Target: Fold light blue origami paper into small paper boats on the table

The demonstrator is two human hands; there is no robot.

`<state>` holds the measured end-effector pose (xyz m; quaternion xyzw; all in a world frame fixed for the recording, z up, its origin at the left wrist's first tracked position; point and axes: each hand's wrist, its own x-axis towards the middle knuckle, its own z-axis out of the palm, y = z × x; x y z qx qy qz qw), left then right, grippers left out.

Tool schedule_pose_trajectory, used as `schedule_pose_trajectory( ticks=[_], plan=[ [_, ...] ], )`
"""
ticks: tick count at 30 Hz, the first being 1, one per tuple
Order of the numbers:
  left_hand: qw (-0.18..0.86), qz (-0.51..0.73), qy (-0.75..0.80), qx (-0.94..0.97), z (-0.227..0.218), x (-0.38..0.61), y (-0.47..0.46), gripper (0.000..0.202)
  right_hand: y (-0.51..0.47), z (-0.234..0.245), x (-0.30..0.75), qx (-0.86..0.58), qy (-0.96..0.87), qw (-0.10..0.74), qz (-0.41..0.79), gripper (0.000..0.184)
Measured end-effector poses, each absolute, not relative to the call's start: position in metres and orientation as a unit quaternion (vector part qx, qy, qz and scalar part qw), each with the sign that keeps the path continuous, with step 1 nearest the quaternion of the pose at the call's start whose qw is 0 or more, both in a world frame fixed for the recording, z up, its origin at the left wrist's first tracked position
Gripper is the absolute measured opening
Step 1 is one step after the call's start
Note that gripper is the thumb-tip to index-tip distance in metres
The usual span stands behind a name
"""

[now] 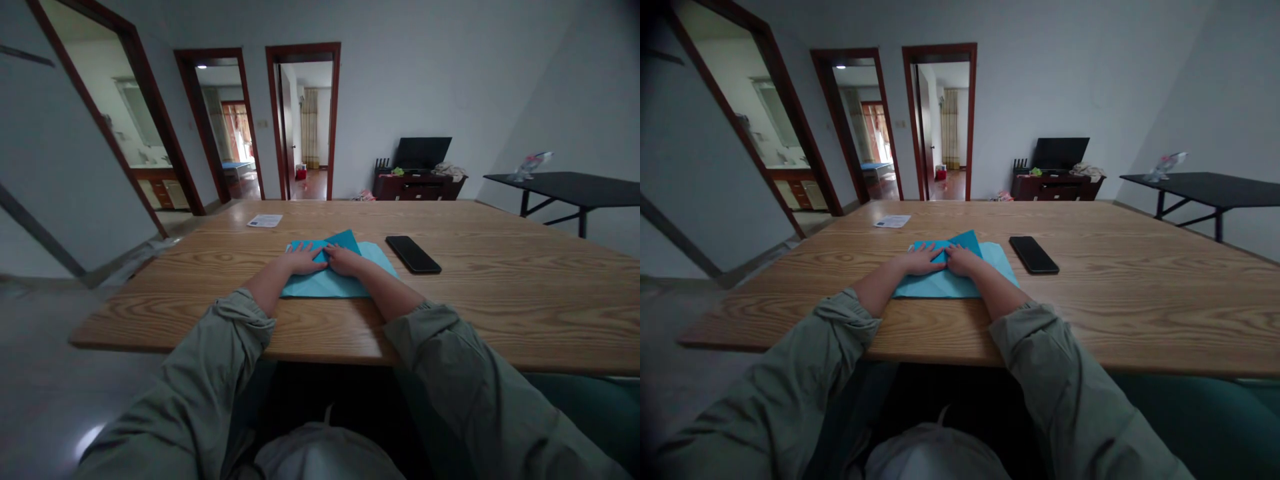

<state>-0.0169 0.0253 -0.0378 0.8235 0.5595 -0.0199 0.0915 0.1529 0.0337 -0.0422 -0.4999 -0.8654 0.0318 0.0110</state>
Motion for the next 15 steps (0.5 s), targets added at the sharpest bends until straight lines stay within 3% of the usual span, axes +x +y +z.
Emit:
schedule_pose_trajectory(
  ticks=[8, 15],
  plan=[
    [0.087, -0.014, 0.551, 0.83, -0.037, -0.022, 0.027, 0.084, 0.041, -0.052, 0.173, -0.59, -0.806, 0.031, 0.044, 0.067],
    [0.07, 0.015, 0.54, 0.838, -0.041, -0.046, 0.043, 0.073, 0.039, -0.049, 0.187, -0.554, -0.832, 0.01, 0.019, 0.065]
  ],
)
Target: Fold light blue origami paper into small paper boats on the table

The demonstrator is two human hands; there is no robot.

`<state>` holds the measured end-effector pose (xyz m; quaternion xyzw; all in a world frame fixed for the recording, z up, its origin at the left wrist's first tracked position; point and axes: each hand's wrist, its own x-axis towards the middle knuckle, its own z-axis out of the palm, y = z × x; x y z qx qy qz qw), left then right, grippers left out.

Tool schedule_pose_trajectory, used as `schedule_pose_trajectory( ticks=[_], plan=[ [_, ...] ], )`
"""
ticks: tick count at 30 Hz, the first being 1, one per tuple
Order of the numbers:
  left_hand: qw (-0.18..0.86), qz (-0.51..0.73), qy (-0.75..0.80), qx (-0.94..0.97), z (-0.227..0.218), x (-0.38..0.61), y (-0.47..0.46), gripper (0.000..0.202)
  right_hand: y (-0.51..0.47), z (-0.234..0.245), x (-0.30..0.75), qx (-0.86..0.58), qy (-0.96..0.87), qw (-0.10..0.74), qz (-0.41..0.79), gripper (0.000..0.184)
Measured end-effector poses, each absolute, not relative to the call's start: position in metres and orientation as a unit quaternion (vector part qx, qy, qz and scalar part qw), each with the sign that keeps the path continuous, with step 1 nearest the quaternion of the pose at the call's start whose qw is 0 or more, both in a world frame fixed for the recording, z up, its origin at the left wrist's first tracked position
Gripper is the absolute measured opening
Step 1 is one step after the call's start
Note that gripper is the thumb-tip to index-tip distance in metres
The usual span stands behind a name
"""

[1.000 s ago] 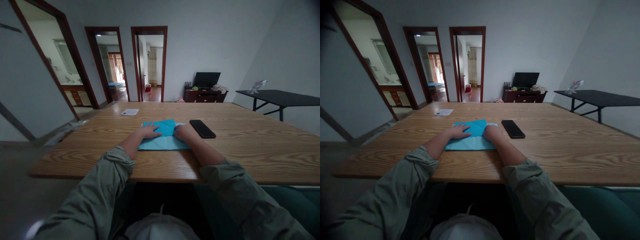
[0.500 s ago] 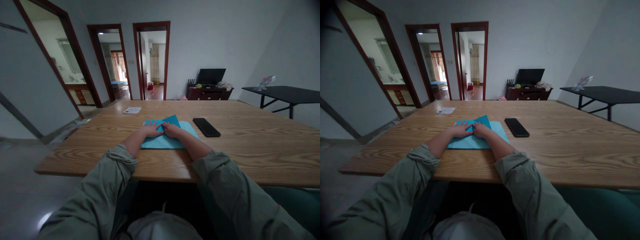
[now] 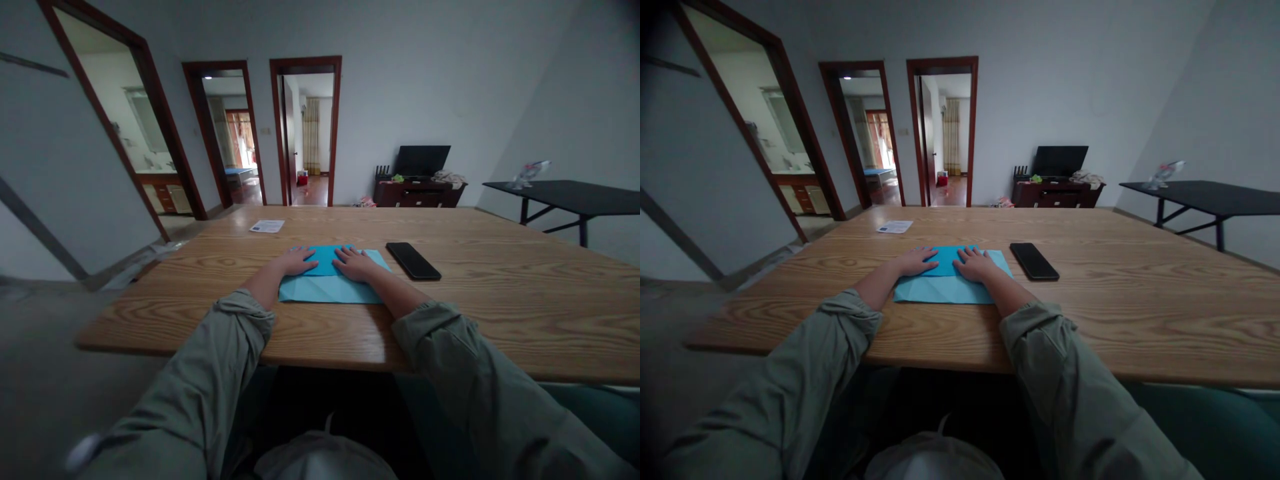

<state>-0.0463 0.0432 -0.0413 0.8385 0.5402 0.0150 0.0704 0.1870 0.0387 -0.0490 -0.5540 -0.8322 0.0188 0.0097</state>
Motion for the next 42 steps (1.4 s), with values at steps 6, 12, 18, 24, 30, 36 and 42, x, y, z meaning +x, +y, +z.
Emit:
schedule_pose_trajectory(
  ticks=[6, 12, 18, 24, 30, 36, 42],
  plan=[
    [0.059, 0.016, 0.541, 0.839, -0.043, -0.053, 0.046, 0.068, 0.042, -0.051, 0.195, -0.569, -0.822, 0.018, 0.024, 0.068],
    [0.046, 0.01, 0.563, 0.825, -0.043, -0.058, 0.05, 0.058, 0.041, -0.051, 0.195, -0.58, -0.814, 0.02, 0.032, 0.069],
    [0.037, 0.008, 0.588, 0.808, -0.042, -0.063, 0.051, 0.06, 0.041, -0.051, 0.204, -0.601, -0.798, 0.039, 0.024, 0.066],
    [0.001, -0.025, 0.58, 0.814, -0.033, -0.047, 0.035, 0.059, 0.039, -0.049, 0.205, -0.616, -0.786, 0.036, 0.029, 0.064],
    [-0.02, 0.004, 0.528, 0.849, -0.038, -0.009, 0.02, 0.059, 0.038, -0.049, 0.204, -0.62, -0.783, 0.037, 0.029, 0.064],
    [0.003, -0.014, 0.514, 0.857, -0.036, 0.002, 0.013, 0.065, 0.042, -0.054, 0.204, -0.624, -0.78, 0.04, 0.023, 0.066],
    [0.048, -0.048, 0.505, 0.86, -0.025, -0.012, 0.011, 0.065, 0.044, -0.055, 0.202, -0.627, -0.777, 0.044, 0.029, 0.066]
  ],
)
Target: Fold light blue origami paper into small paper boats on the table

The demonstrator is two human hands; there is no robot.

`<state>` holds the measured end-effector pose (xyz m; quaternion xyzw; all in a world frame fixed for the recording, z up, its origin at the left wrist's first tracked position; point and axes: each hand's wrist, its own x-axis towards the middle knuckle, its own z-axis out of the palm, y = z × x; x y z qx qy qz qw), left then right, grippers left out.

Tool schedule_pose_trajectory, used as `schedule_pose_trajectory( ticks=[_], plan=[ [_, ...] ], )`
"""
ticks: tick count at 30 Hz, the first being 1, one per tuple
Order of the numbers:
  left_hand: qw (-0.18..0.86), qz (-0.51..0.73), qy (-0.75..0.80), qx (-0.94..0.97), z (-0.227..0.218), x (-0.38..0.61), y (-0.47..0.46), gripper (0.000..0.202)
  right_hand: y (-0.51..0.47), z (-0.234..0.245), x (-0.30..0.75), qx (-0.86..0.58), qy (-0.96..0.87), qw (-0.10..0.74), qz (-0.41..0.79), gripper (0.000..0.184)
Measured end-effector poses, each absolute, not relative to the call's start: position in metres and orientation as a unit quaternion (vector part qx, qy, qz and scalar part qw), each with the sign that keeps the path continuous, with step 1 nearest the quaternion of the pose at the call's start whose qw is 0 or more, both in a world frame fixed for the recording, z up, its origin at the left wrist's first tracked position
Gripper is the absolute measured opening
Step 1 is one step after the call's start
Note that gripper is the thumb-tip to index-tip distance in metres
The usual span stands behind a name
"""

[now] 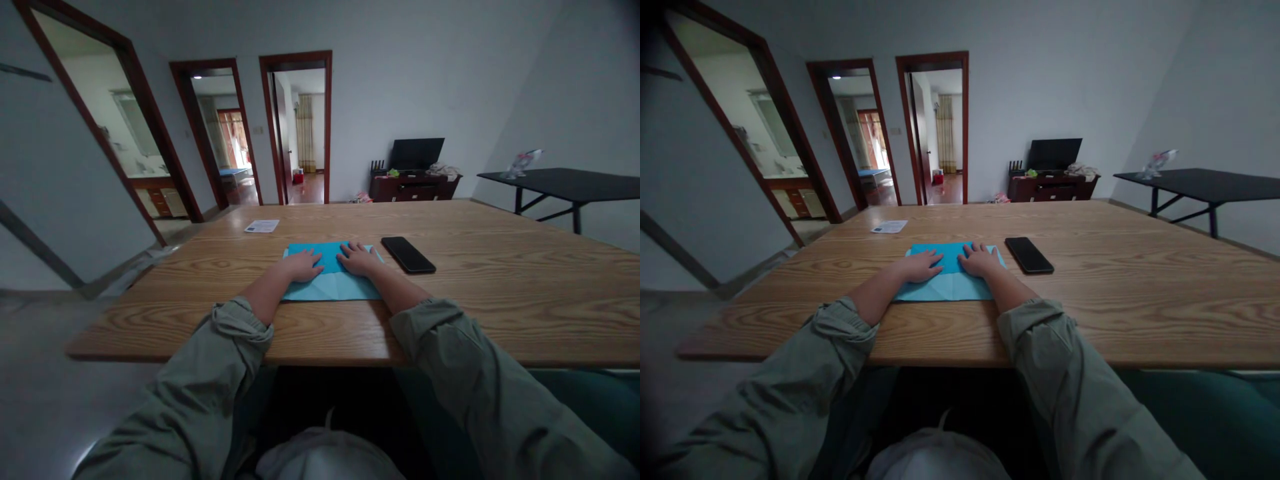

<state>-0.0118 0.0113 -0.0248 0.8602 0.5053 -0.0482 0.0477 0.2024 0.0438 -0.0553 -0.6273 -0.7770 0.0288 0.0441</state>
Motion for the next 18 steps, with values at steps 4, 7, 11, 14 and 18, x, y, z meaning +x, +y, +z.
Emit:
schedule_pose_trajectory(
  ticks=[4, 7, 11, 14, 18],
  plan=[
    [0.08, -0.062, 0.505, 0.857, -0.02, -0.027, 0.016, 0.054, 0.041, -0.053, 0.204, -0.623, -0.78, 0.051, 0.026, 0.064],
    [0.063, -0.036, 0.526, 0.848, -0.014, -0.035, 0.016, 0.05, 0.039, -0.049, 0.205, -0.622, -0.78, 0.054, 0.028, 0.061],
    [0.0, -0.017, 0.55, 0.835, -0.003, -0.027, 0.008, 0.037, 0.036, -0.045, 0.202, -0.631, -0.774, 0.052, 0.023, 0.058],
    [-0.039, 0.007, 0.537, 0.843, 0.0, -0.007, -0.002, 0.033, 0.033, -0.044, 0.198, -0.639, -0.767, 0.06, -0.001, 0.054],
    [-0.021, 0.075, 0.481, 0.873, -0.01, 0.02, -0.006, 0.035, 0.032, -0.044, 0.194, -0.638, -0.765, 0.075, -0.034, 0.049]
  ],
)
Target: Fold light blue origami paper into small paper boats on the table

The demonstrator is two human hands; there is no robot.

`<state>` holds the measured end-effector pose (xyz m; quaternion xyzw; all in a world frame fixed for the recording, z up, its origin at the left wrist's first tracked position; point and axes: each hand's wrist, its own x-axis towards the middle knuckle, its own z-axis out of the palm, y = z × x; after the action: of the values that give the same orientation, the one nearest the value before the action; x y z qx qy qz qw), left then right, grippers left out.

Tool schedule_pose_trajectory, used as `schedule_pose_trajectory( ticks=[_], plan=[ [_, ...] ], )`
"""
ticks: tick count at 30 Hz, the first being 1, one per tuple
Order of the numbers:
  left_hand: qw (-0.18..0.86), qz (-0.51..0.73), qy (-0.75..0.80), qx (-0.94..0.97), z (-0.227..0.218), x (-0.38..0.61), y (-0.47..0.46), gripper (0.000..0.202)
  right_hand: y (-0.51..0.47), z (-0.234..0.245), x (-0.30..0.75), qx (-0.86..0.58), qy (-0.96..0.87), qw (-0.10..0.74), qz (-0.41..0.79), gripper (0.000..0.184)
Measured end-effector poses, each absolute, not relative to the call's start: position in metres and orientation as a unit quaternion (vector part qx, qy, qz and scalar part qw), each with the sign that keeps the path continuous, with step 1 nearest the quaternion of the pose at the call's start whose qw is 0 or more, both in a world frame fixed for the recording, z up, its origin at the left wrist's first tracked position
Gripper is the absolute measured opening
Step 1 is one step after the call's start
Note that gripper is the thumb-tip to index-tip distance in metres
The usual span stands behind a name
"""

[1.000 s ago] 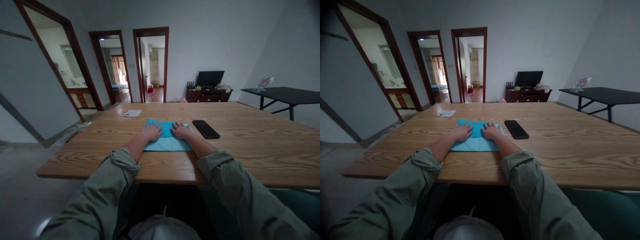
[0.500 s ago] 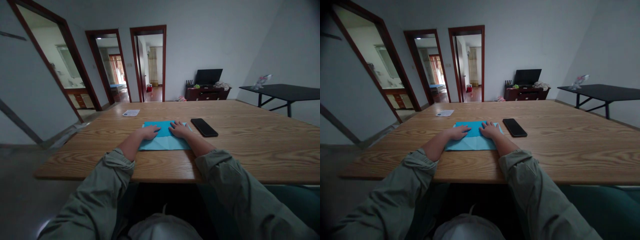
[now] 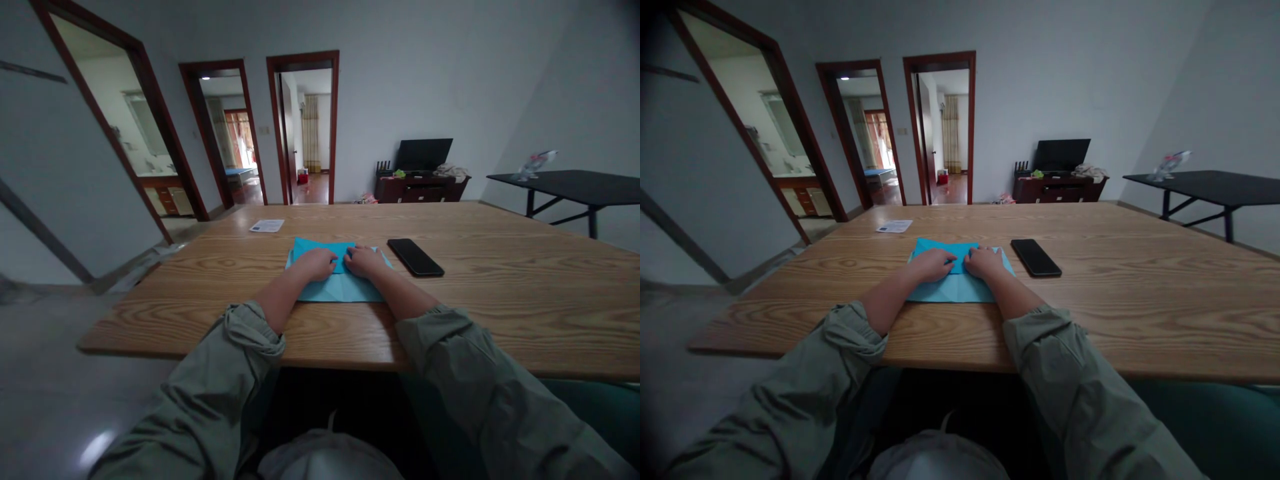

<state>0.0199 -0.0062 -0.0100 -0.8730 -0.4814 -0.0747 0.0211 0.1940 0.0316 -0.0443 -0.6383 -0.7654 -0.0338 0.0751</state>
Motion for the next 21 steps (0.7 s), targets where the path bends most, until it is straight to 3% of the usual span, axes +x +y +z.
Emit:
schedule_pose_trajectory(
  ticks=[6, 21],
  plan=[
    [0.001, -0.129, -0.486, -0.864, -0.034, 0.039, -0.002, 0.041, 0.03, -0.046, 0.196, -0.634, -0.768, 0.078, -0.033, 0.051],
    [-0.051, -0.034, -0.572, -0.818, -0.048, 0.019, 0.021, 0.065, 0.029, -0.047, 0.199, -0.634, -0.77, 0.072, -0.008, 0.06]
  ],
)
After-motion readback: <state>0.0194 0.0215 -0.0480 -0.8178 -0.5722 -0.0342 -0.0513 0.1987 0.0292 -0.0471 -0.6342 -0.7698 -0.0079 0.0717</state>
